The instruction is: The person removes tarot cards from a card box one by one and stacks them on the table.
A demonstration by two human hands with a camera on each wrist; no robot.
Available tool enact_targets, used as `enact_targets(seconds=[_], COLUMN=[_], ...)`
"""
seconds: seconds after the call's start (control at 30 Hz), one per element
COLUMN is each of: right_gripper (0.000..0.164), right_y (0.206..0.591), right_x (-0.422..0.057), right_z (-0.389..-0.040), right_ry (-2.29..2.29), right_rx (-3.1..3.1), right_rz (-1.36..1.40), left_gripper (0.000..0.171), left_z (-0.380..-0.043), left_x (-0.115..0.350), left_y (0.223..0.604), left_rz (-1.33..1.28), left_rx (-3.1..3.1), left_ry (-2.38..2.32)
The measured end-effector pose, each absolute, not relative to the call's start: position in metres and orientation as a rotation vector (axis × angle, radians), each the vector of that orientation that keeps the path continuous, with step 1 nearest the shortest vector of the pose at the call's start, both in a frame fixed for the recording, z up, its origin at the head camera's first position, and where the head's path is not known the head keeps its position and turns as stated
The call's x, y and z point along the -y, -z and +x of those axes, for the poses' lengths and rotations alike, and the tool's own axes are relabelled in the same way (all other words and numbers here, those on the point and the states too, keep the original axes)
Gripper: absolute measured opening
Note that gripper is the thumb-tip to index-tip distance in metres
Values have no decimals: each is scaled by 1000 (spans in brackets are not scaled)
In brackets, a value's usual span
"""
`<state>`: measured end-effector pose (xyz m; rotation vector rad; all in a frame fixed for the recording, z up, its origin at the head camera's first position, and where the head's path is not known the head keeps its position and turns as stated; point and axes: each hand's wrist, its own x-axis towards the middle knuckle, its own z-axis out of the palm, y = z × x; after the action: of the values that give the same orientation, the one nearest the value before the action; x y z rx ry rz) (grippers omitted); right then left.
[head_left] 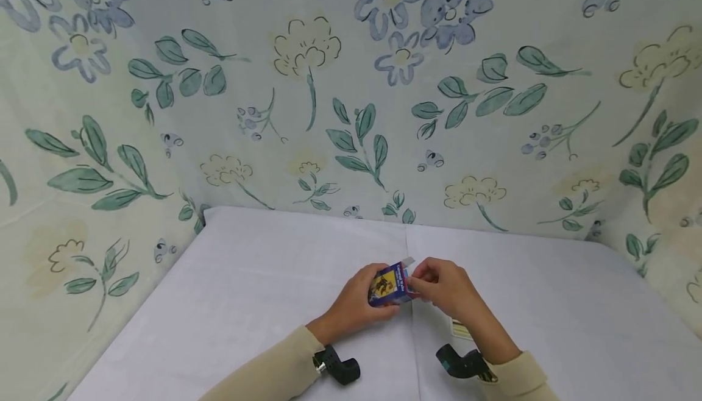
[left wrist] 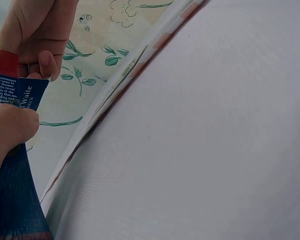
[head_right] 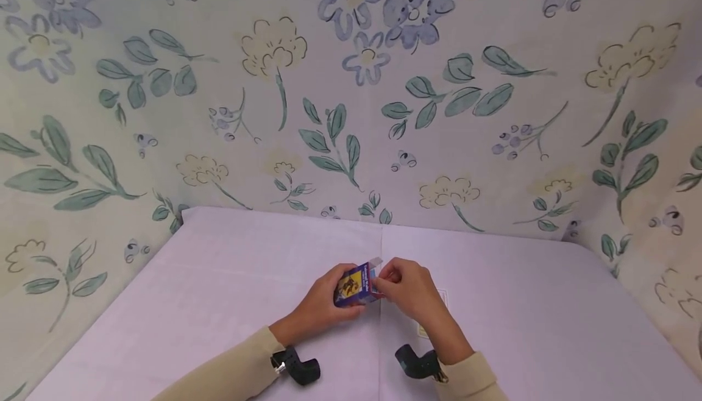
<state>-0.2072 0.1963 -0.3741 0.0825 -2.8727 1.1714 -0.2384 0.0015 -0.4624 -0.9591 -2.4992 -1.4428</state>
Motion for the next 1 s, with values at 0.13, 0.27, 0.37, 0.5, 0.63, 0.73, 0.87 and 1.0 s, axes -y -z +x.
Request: enact_targets(seconds=[0.13, 0.27, 0.37, 0.5, 0.63, 0.73, 0.87, 1.0], right_gripper=[14, 16, 17, 17, 16, 17, 18, 19], right_y=[375, 376, 376, 376, 376, 375, 376, 376], right_x=[-196, -196, -196, -195, -195, -195, -195, -194], right_z=[-207, -207, -207, -208, -210, -211, -211, -211], right_ry=[-1168, -1167, -1155, -1141, -1157, -1177, -1184, -1189], right_rx=[2868, 2864, 2865, 2876, 2885, 2889, 2901, 2911], right_rz=[69, 48, 37, 23, 15, 7, -2, -10], left_gripper=[70, 70, 70, 71, 71, 71, 71, 71], left_z=[-238, -238, -238, -237, -237, -237, -237, -237], left_x=[-4, -6, -6, -6, -6, -5, -3, -2], left_y=[462, 461, 460, 458, 457, 455, 456, 458], left_rz=[-954, -953, -949, -933, -930, -938, -935, -925], left_rx=[2510, 2517, 2517, 2537, 2536, 2527, 2530, 2543], left_ry=[1420, 1405, 1398, 1385, 1389, 1392, 1392, 1399])
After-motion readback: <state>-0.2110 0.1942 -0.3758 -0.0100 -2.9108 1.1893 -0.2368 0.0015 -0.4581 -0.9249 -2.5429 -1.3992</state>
